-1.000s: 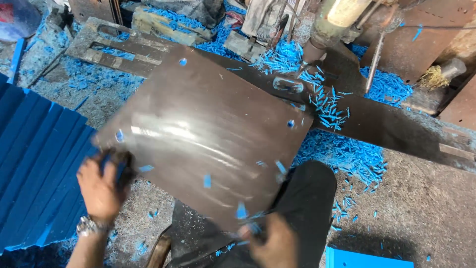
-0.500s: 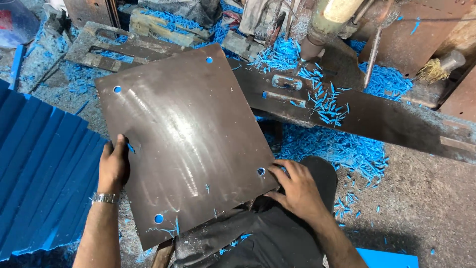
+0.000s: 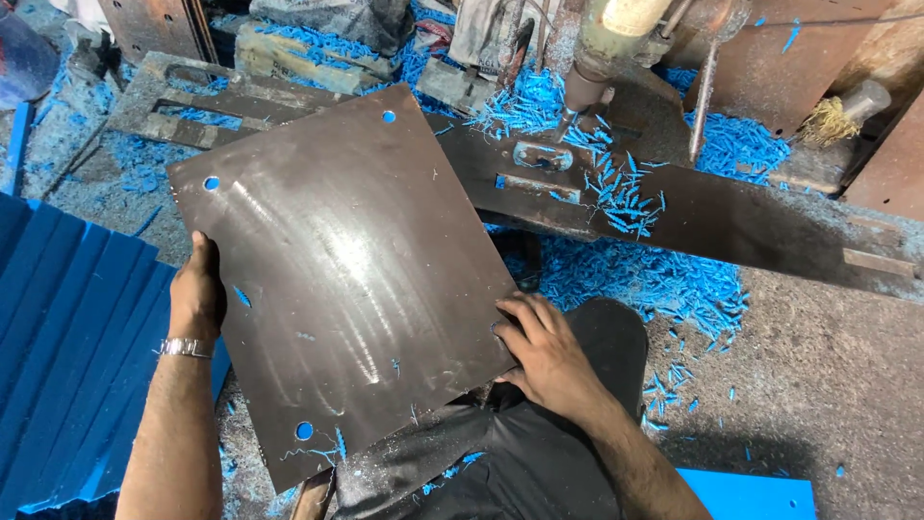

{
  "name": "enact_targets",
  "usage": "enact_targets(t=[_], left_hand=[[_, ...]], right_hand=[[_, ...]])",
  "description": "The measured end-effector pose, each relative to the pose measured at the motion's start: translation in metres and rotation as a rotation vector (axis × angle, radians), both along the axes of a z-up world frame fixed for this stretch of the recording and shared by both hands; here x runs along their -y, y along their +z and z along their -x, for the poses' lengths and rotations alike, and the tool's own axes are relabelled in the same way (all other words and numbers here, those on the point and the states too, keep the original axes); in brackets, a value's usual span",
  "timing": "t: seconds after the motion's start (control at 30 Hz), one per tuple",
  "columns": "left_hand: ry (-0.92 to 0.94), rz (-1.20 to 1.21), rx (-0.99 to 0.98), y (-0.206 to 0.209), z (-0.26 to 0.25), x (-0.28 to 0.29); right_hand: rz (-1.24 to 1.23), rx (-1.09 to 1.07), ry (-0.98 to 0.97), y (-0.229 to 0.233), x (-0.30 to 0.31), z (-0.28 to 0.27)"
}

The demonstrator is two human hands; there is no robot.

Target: The person places a square metal plate on the drill press table and drills holes in its corners, holding the plate steady with one hand while pulling the drill press lever with the other. They reposition the plate between holes, brush away blue plastic shavings, and finally set the drilled plate onto a blue plastic sheet on the floor.

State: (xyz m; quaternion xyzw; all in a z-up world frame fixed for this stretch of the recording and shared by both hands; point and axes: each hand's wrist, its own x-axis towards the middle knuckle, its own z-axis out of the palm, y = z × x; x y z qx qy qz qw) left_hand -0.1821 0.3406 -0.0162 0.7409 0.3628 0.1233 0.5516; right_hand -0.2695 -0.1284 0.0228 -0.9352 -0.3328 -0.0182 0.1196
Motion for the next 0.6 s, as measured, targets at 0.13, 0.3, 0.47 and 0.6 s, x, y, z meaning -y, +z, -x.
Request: enact_targets(t=[0.13, 0.3, 0.47, 0.6], left_hand=[[-0.007, 0.015, 0.024, -0.006, 0.002, -0.004], [-0.120, -0.090, -0.056, -0.016, 0.028, -0.011], [-0.095, 0.055, -0.063, -0.002, 0.066, 0.014], [-0.088, 0.088, -0.136, 0.012, 0.067, 0.043]], right_hand=[[-0.012, 0.025, 0.072, 0.001, -0.001, 0.003], [0.010, -0.079, 0.060, -0.017, 0.006, 0.038], [-0.022, -0.053, 0.083, -0.050, 0.032, 0.106], [-0.070, -0.045, 0.041, -0.094, 0.058, 0.146]])
